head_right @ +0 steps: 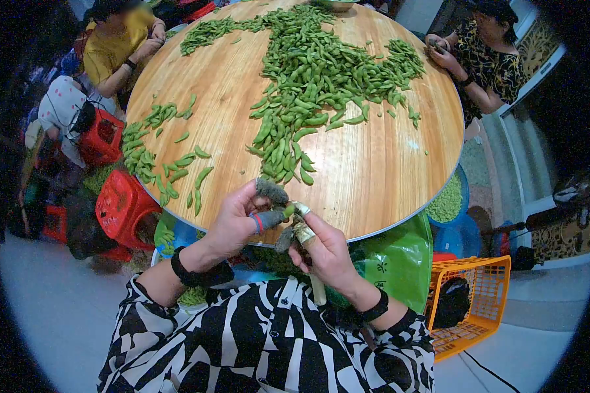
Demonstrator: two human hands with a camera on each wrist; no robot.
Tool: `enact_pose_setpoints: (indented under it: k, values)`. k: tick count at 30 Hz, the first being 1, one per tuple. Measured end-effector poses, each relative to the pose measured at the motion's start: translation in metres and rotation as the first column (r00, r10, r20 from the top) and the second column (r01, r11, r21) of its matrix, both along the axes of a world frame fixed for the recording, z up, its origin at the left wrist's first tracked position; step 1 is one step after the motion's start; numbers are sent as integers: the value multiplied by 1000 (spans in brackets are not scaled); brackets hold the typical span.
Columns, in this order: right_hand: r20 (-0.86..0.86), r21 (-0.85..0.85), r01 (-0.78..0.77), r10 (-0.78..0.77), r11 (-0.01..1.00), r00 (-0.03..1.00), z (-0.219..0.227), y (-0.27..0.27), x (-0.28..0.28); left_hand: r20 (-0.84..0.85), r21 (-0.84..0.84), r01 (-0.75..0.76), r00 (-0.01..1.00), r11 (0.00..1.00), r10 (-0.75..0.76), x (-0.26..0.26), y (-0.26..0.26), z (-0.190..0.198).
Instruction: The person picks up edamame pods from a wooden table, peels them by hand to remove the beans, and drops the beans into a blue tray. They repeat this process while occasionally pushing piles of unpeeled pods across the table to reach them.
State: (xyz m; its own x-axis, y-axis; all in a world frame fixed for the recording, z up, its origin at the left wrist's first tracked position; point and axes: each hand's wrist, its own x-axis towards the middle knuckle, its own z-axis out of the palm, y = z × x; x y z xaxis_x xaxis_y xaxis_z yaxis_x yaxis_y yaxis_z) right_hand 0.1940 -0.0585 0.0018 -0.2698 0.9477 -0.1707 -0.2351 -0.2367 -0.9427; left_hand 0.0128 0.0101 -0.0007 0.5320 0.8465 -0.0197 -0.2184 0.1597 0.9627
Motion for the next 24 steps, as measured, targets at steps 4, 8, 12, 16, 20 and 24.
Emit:
enact_pose_setpoints:
  k: [4,8,12,16,20,24]
  values:
    - [-61,14,-1,2,1000,998,-2,-2,-1,47,-27,-17,999,1000,18,2,-3,-3]
    - [-123,9,13,-12,1000,992,-1,-3,-3,27,1,-22,999,1000,22,0,-5,-2]
    - [-134,-6,20,-21,1000,991,-2,-4,-2,8,49,-44,999,998,44,1,-9,0]
    - [-62,-28,12,-13,1000,998,7,-2,-2,46,45,-32,998,998,30,0,-9,-5]
    - [-86,-48,-39,34,998,996,6,2,3,204,-267,35,979,963,21,-2,-7,-1]
    - [-167,-83,-10,-4,996,986,8,0,1,412,-438,273,908,857,-79,-8,0,-8]
